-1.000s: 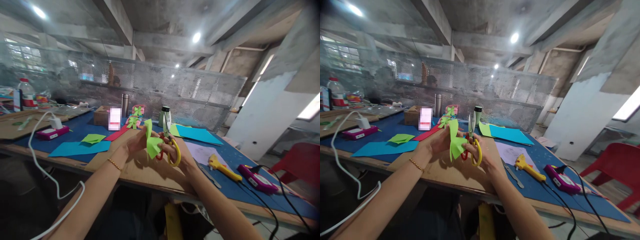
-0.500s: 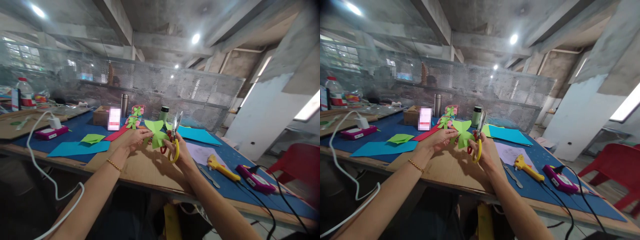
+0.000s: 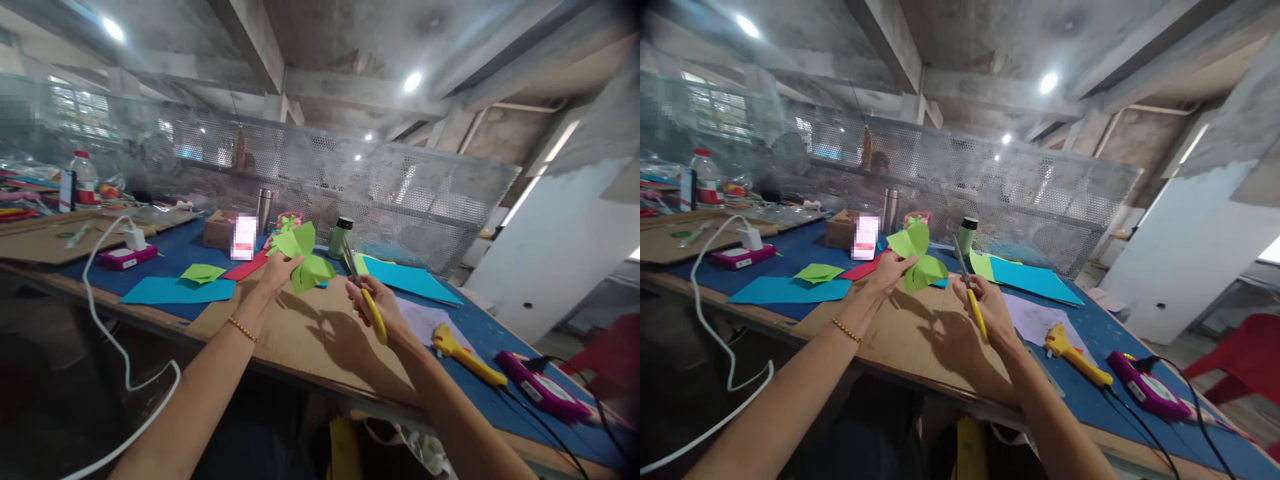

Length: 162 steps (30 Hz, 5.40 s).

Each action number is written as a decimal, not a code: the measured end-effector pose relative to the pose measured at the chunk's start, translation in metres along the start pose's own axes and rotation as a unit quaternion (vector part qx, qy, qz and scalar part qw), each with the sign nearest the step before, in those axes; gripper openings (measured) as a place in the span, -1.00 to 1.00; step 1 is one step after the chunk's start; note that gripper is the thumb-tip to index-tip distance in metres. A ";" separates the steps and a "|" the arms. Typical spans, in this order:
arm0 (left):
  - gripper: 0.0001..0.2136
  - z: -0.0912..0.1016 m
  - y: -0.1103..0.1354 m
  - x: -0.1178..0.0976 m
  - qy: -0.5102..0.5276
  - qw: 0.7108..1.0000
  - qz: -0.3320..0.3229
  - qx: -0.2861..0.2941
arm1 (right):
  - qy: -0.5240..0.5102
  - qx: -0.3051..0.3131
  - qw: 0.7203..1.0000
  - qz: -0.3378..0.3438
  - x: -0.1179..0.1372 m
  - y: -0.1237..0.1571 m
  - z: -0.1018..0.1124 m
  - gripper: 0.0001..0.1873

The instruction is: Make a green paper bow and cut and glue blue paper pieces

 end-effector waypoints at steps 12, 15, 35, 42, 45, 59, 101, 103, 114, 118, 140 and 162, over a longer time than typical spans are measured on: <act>-0.66 0.014 -0.005 -0.007 0.006 0.994 -0.045 -0.095 | 0.086 0.133 0.987 0.023 -0.007 0.009 -0.002 -0.52; -0.64 0.011 -0.002 -0.008 -0.008 0.995 -0.044 -0.086 | 0.100 0.120 0.987 0.033 -0.003 0.005 -0.009 -0.54; -0.63 0.010 -0.002 -0.006 -0.014 0.997 -0.034 -0.068 | 0.034 0.138 0.990 0.019 0.010 0.009 -0.011 -0.53; -0.66 0.011 -0.001 -0.007 -0.021 0.996 -0.038 -0.076 | 0.034 0.137 0.990 0.014 0.010 0.009 -0.011 -0.52; -0.62 0.010 0.000 -0.009 -0.021 0.996 -0.042 -0.075 | 0.043 0.134 0.990 0.011 0.008 0.008 -0.010 -0.51; -0.51 0.007 0.004 -0.013 -0.021 0.996 -0.039 -0.076 | 0.070 0.137 0.988 -0.013 0.004 0.008 -0.008 -0.46; -0.53 -0.008 0.013 -0.018 -0.019 0.998 -0.053 0.038 | 0.130 0.185 0.974 0.008 -0.010 0.000 0.016 -0.43; -0.55 -0.008 0.013 -0.018 -0.030 0.998 -0.053 0.034 | 0.132 0.186 0.974 -0.006 -0.012 -0.001 0.019 -0.43; -0.60 -0.013 0.019 -0.020 -0.030 0.996 -0.035 0.079 | 0.173 0.225 0.959 -0.005 0.019 0.014 0.024 -0.48; -0.58 -0.014 0.019 -0.022 -0.035 0.995 -0.041 0.085 | 0.177 0.234 0.955 0.041 0.023 0.013 0.021 -0.48; -0.62 -0.010 0.015 -0.014 -0.063 0.995 -0.054 0.059 | 0.125 0.215 0.968 -0.015 -0.001 0.008 0.014 -0.44; -0.65 -0.014 0.017 -0.018 -0.069 0.994 -0.056 0.068 | 0.164 0.216 0.962 -0.012 0.018 0.010 0.018 -0.37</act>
Point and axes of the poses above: each hand's wrist, its own y-axis away from the middle knuckle, its own z-axis out of the back of the hand, x = y × z, the point moved 5 cm from there along -y, towards the middle knuckle
